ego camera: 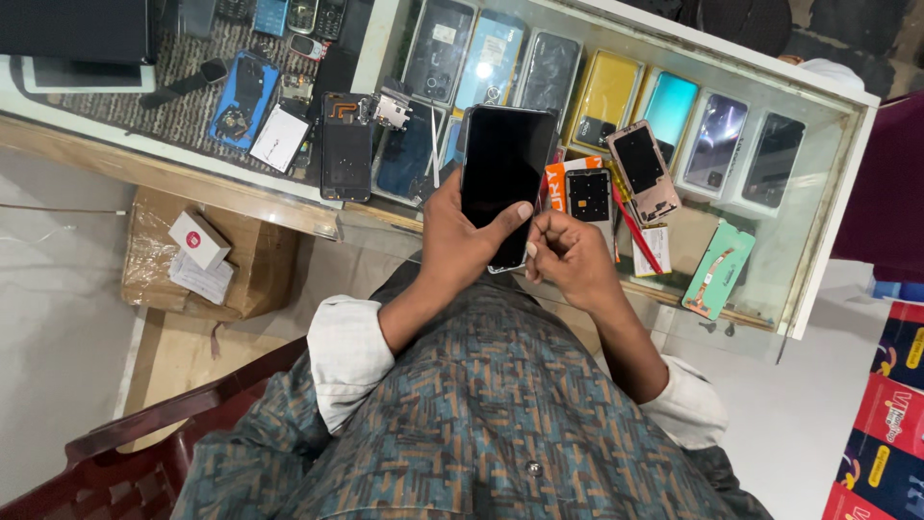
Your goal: The person disassembles a smartphone by prying open the back cover and removing internal components. They use a metal tool to separate parts and manipulate the device with both hands, then reassemble it by aligning and pressing the back cover back into place.
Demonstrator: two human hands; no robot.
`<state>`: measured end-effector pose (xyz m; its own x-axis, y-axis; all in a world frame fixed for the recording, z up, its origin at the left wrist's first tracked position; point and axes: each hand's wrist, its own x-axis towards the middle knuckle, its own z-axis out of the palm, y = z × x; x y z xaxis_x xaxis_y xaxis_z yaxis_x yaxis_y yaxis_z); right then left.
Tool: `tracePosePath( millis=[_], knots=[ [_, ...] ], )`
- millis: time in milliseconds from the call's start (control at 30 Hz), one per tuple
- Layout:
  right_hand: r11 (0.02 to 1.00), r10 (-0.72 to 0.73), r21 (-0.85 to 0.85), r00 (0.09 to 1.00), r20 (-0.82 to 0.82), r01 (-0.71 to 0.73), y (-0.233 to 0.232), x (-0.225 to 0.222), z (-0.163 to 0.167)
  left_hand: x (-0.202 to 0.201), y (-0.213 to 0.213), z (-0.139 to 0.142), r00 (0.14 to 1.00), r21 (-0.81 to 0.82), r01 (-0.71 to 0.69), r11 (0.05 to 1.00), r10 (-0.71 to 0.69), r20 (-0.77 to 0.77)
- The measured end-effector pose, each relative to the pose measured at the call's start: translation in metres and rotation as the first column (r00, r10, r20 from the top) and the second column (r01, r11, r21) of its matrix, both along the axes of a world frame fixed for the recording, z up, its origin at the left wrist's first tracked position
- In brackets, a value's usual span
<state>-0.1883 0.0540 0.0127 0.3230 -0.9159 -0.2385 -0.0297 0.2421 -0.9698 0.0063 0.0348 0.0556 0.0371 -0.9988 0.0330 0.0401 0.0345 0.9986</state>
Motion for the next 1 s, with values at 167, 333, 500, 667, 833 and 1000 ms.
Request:
tracePosePath(
  millis=[167,333,500,667,833,1000],
  knots=[
    [1.0,0.022,-0.007,0.989,0.147,-0.021,0.002,0.006,-0.002,0.002,-0.003,-0.002,1.0,0.003,0.002,1.0,-0.003,0.012],
    [0.997,-0.043,-0.066,0.994,0.1,0.05,0.003,0.005,0.01,0.006,-0.007,-0.004,0.993,-0.009,0.045,0.999,-0.046,-0.109],
    [0.995,-0.089,0.066,0.981,0.174,0.078,0.003,0.002,0.014,0.007,-0.009,-0.007,0.988,0.084,0.034,0.996,-0.021,-0.153],
    [0.987,-0.106,0.148,0.963,0.247,0.07,0.002,-0.004,0.008,0.008,-0.01,-0.008,0.972,0.148,0.093,0.985,-0.058,-0.226],
    [0.979,-0.098,0.201,0.959,0.268,0.044,-0.001,-0.008,0.007,0.007,-0.009,-0.007,0.966,0.113,0.102,0.988,-0.071,-0.248],
    [0.974,-0.081,0.225,0.971,0.227,0.029,-0.007,-0.006,0.01,0.008,-0.009,-0.008,0.97,0.1,0.092,0.991,-0.066,-0.235]
  ],
)
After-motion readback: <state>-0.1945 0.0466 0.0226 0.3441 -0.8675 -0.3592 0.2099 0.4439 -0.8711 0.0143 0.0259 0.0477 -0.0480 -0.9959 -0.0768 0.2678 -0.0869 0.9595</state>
